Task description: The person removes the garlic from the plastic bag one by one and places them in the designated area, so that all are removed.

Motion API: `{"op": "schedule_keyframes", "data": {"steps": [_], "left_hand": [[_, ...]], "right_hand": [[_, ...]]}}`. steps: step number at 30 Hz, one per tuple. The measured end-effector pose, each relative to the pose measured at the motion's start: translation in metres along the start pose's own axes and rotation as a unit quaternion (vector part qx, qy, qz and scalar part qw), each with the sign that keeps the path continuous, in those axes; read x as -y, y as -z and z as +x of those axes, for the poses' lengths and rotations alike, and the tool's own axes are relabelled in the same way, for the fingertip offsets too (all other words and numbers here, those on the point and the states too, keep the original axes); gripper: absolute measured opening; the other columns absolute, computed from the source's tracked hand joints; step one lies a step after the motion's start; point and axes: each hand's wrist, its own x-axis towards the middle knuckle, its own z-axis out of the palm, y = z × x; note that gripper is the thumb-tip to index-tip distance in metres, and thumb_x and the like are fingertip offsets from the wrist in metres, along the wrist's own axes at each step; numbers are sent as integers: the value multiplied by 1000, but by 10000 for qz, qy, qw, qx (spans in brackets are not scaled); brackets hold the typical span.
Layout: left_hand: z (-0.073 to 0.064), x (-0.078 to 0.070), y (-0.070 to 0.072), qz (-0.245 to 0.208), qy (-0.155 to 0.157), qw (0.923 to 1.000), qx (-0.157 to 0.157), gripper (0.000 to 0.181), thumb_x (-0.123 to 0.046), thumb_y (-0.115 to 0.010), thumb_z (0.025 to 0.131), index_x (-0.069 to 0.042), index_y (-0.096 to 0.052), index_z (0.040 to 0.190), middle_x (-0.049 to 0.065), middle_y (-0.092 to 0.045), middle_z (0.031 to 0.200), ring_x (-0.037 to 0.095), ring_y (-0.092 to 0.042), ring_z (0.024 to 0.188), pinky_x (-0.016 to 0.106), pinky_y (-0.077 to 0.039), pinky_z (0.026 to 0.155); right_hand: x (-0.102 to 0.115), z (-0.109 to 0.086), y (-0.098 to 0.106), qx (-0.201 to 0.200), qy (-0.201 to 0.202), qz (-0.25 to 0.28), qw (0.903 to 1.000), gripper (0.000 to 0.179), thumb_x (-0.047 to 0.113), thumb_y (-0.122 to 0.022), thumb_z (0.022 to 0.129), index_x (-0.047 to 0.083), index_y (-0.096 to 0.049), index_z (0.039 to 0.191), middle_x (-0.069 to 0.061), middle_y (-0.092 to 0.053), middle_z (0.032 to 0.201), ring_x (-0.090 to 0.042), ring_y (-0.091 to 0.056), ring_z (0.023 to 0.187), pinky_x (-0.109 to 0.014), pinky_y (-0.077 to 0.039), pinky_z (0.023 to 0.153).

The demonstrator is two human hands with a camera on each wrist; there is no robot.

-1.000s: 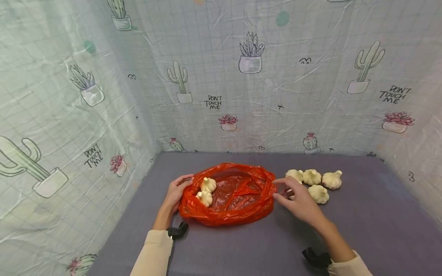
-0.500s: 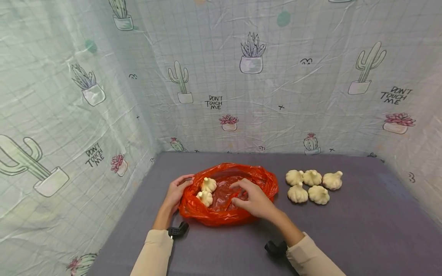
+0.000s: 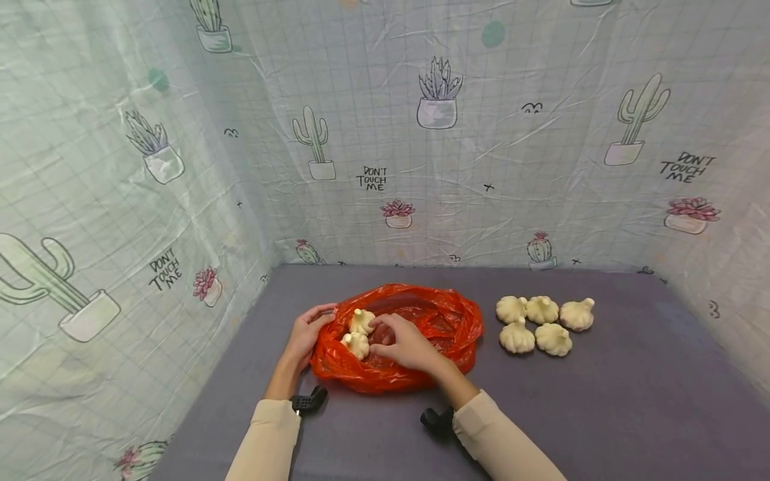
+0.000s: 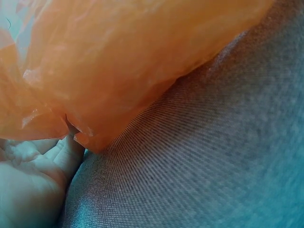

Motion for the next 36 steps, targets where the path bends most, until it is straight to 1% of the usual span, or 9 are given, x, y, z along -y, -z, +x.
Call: {"op": "schedule_keyframes", "data": {"steps": [6, 11, 16, 20, 25, 36], "left_hand": [[-1, 0, -2, -42, -110, 9999, -77, 32, -17, -66, 100, -10, -69, 130, 10, -68, 129, 15, -66, 110, 29, -57, 93], [0, 2, -4, -39, -161, 9998, -89, 31, -18, -66, 99, -11, -70, 129, 9, -69, 127, 17, -66, 111, 30, -57, 93], [0, 3, -4, -30, -155, 9998, -87, 30, -18, -66, 99, -12, -70, 129, 8, -69, 126, 17, -67, 110, 31, -57, 93], [1, 3, -4, -14, -155, 9998, -92, 30, -18, -66, 99, -12, -70, 129, 9, -69, 126, 18, -67, 110, 32, -58, 93], [0, 3, -4, -21, -162, 9998, -75, 30, -19, -66, 99, -12, -70, 129, 9, -69, 126, 18, -67, 110, 31, -58, 93], [-1, 2, -4, -26, -124, 9999, -99, 32, -18, -65, 100, -11, -69, 130, 10, -68, 129, 16, -66, 111, 31, -57, 94]], "right_hand": [[-4, 14, -11, 219, -55, 94, 9997, 48, 22, -78, 91, 8, -60, 134, -13, -71, 116, -13, -65, 88, -29, -54, 80], [-5, 20, -18, 296, -186, 53, 9994, 50, 22, -79, 90, 8, -61, 135, -11, -72, 115, -12, -67, 86, -30, -56, 80], [-7, 23, -25, 260, -215, -113, 9994, 47, 18, -79, 89, 9, -63, 132, -10, -72, 107, -11, -65, 84, -27, -55, 77], [-4, 25, -29, 196, -237, -248, 9992, 44, 17, -80, 88, 10, -65, 128, -8, -72, 103, -13, -64, 84, -27, -53, 75], [-1, 28, -32, 66, -341, -404, 9986, 42, 17, -81, 86, 11, -67, 126, -5, -71, 101, -15, -63, 88, -30, -51, 78], [2, 30, -37, 32, -491, -692, 9964, 45, 21, -81, 86, 13, -67, 128, -5, -71, 104, -16, -62, 93, -40, -53, 85]]}}
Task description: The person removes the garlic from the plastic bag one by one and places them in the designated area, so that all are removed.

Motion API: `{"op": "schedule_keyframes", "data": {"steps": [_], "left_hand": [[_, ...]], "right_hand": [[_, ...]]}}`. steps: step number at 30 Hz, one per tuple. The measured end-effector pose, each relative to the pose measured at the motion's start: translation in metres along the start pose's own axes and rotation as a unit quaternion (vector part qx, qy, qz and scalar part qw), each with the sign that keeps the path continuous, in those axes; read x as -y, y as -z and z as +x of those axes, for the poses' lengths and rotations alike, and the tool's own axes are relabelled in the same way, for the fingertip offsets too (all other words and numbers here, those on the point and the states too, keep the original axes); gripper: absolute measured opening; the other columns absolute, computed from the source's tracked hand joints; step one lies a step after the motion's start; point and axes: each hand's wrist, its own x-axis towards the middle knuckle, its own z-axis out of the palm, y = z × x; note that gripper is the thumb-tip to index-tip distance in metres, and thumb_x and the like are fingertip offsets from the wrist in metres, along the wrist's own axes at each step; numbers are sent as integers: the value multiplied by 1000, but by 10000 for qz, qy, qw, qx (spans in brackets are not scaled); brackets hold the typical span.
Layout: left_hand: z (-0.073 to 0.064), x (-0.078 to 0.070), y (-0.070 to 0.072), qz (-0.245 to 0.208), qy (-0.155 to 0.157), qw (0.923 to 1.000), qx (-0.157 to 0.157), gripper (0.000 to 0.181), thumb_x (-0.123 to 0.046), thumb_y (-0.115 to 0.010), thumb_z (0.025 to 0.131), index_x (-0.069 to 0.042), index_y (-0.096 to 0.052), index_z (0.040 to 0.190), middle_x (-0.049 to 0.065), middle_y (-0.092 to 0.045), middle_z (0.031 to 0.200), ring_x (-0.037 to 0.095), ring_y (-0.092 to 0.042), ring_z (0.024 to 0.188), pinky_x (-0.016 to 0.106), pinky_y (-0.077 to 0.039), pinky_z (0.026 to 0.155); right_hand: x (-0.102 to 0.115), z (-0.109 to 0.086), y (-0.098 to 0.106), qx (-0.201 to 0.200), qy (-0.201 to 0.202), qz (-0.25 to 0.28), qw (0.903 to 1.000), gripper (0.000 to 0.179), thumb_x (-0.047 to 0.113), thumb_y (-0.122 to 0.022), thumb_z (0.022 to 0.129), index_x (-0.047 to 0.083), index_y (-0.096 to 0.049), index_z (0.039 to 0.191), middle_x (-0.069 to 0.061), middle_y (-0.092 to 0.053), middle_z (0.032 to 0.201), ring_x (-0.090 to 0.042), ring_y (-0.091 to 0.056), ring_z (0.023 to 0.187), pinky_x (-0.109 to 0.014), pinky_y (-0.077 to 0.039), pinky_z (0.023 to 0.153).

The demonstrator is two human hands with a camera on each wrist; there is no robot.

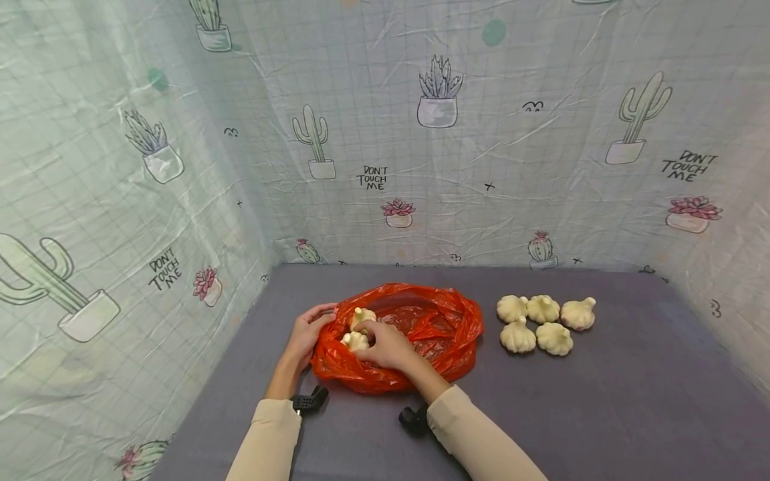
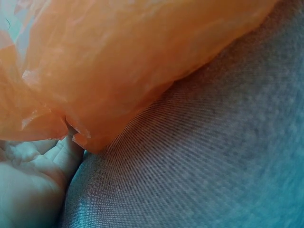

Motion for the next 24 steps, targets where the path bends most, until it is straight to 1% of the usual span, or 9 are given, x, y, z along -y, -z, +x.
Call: {"op": "schedule_keyframes", "data": {"steps": [4, 8, 13, 16, 20, 24], "left_hand": [[1, 0, -1, 6, 8, 10000, 7, 33, -19, -64, 101, -10, -68, 132, 9, -68, 129, 15, -66, 110, 30, -57, 93], [1, -1, -1, 26, 22, 10000, 7, 32, -19, -64, 101, -11, -68, 132, 8, -68, 129, 15, -66, 111, 30, -57, 93], [0, -1, -1, 37, 59, 10000, 0, 32, -18, -64, 101, -10, -68, 132, 9, -67, 130, 15, -65, 112, 32, -57, 96], [1, -1, 0, 69, 102, 9999, 7, 32, -15, -63, 101, -8, -67, 132, 12, -67, 131, 16, -65, 112, 33, -57, 96], [2, -2, 1, 99, 132, 9999, 27, 32, -12, -62, 101, -5, -67, 132, 14, -67, 131, 17, -66, 111, 32, -57, 95], [0, -3, 1, 43, 101, 9999, 13, 32, -16, -64, 101, -8, -68, 132, 11, -67, 131, 15, -65, 111, 28, -56, 93]], "right_hand": [[0, 0, -1, -79, -3, -22, 10000, 43, 21, -81, 86, 13, -68, 126, -4, -71, 102, -16, -62, 92, -39, -53, 84], [-2, -1, -1, -137, 60, 17, 9999, 42, 21, -82, 85, 13, -69, 124, -3, -70, 100, -14, -61, 89, -35, -52, 81], [-3, -3, 1, -138, 29, 300, 9994, 45, 20, -82, 84, 11, -69, 127, -5, -70, 101, -12, -61, 85, -30, -52, 75], [-5, -4, 2, -117, -4, 441, 9990, 48, 20, -83, 84, 10, -68, 128, -7, -70, 104, -12, -62, 84, -28, -53, 74], [-6, -7, 5, -150, 47, 502, 9986, 51, 22, -84, 83, 10, -68, 130, -8, -71, 108, -13, -64, 87, -29, -54, 76], [-5, -10, 8, -263, 61, 588, 9979, 51, 24, -85, 83, 11, -68, 130, -8, -71, 109, -14, -65, 90, -32, -56, 79]]}}
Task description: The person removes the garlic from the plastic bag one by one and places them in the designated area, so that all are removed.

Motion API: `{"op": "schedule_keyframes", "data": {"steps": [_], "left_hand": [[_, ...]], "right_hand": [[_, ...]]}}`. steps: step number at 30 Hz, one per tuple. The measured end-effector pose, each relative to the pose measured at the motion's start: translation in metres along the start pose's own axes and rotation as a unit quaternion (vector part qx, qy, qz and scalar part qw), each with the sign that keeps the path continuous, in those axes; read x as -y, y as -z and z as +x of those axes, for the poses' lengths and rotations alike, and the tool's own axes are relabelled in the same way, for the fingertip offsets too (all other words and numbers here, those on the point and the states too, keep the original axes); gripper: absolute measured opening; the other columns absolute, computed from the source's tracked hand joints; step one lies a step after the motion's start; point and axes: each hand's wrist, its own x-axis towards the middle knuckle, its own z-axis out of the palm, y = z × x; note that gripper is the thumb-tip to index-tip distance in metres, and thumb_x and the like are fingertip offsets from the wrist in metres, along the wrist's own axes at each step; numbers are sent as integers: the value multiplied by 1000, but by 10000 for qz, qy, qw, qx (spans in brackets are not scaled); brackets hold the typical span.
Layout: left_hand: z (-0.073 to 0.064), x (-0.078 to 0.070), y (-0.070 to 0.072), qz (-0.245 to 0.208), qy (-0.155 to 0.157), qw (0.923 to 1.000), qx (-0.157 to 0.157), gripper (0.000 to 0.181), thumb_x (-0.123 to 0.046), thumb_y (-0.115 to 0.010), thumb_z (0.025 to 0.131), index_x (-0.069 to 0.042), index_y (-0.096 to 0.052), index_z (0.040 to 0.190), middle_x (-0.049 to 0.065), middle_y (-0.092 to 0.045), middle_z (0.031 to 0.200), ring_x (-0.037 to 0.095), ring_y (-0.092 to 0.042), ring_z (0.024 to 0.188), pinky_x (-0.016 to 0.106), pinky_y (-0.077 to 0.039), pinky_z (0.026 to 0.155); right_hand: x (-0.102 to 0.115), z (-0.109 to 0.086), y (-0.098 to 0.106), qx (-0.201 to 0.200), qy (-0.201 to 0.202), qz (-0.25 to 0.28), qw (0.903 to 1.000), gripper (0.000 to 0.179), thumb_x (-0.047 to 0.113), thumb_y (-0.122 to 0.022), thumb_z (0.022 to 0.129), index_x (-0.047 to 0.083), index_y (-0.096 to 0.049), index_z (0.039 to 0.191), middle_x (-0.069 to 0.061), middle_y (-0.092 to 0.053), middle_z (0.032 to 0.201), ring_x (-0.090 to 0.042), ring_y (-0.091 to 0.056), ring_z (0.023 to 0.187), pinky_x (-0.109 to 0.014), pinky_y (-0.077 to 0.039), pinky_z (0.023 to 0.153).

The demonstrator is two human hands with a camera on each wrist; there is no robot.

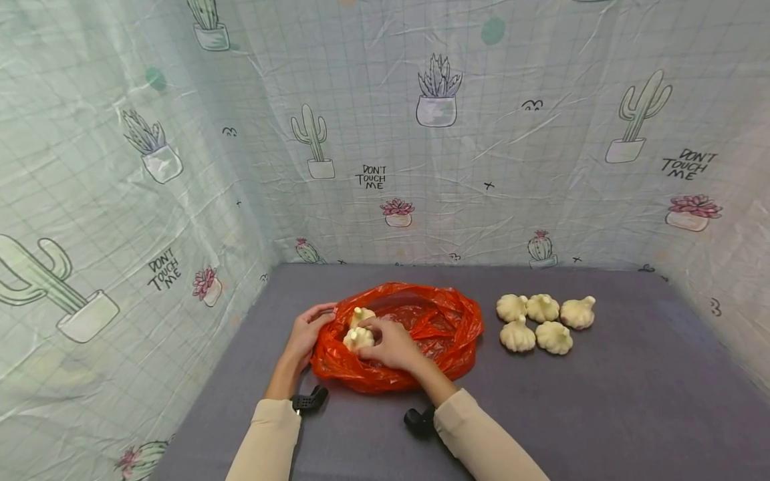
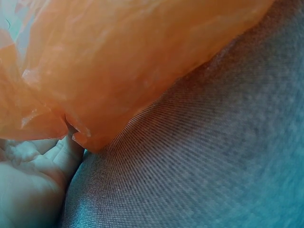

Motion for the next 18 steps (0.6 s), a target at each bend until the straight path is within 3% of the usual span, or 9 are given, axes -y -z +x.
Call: {"op": "schedule_keyframes", "data": {"steps": [18], "left_hand": [[-2, 0, -1, -34, -119, 9999, -40, 29, -16, -65, 99, -11, -71, 127, 8, -70, 126, 16, -67, 110, 28, -57, 90]], "right_hand": [[-6, -13, 21, -360, -325, 593, 9971, 56, 32, -87, 80, 17, -67, 129, -6, -71, 113, -15, -68, 94, -28, -57, 81]]}}
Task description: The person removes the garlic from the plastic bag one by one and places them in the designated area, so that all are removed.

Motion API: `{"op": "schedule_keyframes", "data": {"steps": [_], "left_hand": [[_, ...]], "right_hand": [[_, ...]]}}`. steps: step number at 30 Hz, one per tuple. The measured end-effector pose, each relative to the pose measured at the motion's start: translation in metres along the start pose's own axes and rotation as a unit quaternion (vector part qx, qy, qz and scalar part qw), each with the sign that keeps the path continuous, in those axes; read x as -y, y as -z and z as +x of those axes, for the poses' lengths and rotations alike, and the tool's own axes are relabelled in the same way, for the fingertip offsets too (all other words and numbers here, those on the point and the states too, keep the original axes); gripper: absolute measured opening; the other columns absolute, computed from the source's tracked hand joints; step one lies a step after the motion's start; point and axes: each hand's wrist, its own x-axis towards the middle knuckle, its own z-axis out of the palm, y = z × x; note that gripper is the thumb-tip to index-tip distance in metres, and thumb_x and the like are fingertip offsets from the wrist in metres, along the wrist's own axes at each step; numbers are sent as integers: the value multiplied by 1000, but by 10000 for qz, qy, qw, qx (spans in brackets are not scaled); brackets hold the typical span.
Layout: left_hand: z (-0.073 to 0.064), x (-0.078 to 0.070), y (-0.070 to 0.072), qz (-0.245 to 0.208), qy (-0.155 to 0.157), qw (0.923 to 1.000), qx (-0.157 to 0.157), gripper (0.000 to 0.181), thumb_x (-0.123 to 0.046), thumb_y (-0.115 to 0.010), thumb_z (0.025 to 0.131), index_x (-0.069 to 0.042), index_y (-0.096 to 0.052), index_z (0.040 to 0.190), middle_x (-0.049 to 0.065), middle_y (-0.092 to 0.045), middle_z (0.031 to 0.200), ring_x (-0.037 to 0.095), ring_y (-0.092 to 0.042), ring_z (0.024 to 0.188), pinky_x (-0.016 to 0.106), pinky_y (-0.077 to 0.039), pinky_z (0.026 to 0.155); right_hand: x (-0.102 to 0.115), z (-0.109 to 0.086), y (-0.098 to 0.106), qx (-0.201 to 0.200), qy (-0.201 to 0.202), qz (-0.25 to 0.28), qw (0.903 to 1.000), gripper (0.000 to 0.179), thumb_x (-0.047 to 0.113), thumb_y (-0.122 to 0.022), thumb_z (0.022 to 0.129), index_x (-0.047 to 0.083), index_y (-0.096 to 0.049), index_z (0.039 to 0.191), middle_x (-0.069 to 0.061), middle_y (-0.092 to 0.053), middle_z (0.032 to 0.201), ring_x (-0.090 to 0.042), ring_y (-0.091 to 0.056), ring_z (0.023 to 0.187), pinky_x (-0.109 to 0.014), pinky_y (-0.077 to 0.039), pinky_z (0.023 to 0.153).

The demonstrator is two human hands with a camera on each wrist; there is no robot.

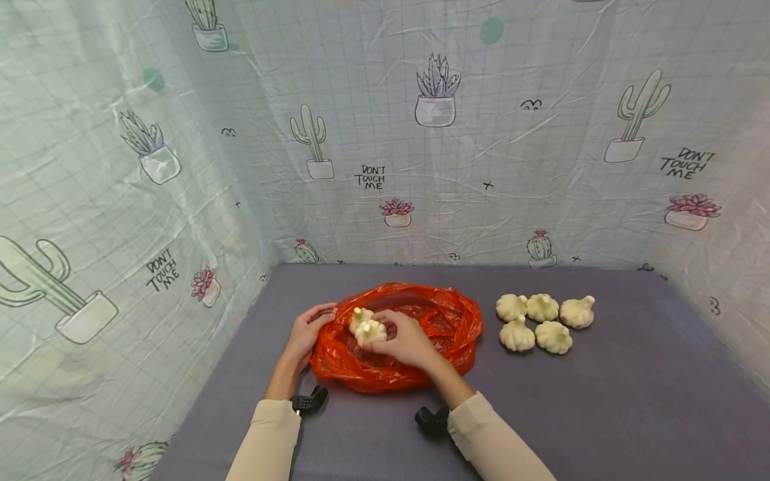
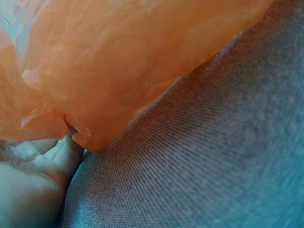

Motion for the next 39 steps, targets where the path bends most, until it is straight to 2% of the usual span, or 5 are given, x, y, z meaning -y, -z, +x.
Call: {"op": "schedule_keyframes", "data": {"steps": [12, 18, 28, 32, 39], "left_hand": [[1, 1, 0, -63, -37, 10000, 26, 29, -15, -65, 99, -10, -71, 126, 7, -70, 123, 16, -67, 108, 27, -57, 88], [2, 3, 1, -50, -28, 10000, 46, 29, -16, -66, 99, -9, -70, 127, 7, -70, 122, 15, -67, 108, 26, -57, 89], [2, 3, 1, -12, -6, 10000, 20, 29, -16, -66, 99, -10, -70, 127, 7, -70, 124, 15, -67, 109, 26, -57, 89], [1, 3, 1, -13, -18, 10000, -25, 28, -15, -65, 99, -10, -71, 127, 6, -70, 123, 16, -67, 109, 26, -57, 89], [2, 3, -1, -17, -29, 10000, -40, 28, -15, -66, 99, -10, -71, 126, 6, -71, 121, 16, -67, 108, 26, -57, 89]], "right_hand": [[4, -13, 17, -162, 77, -44, 9998, 53, 33, -87, 79, 20, -67, 126, -4, -71, 113, -15, -67, 90, -28, -54, 77], [4, -20, 26, -384, 207, -272, 9987, 52, 36, -88, 79, 25, -67, 125, 0, -70, 113, -14, -64, 87, -27, -52, 73], [3, -37, 45, -427, 284, -220, 9984, 57, 34, -86, 81, 19, -65, 132, -4, -69, 126, -15, -67, 82, -27, -55, 69], [2, -42, 56, -511, 285, -268, 9979, 58, 31, -86, 81, 15, -65, 132, -5, -70, 121, -16, -66, 84, -26, -54, 70], [-3, -55, 74, -665, 158, -264, 9973, 56, 29, -86, 82, 17, -65, 132, -6, -69, 112, -16, -65, 89, -26, -54, 74]]}}
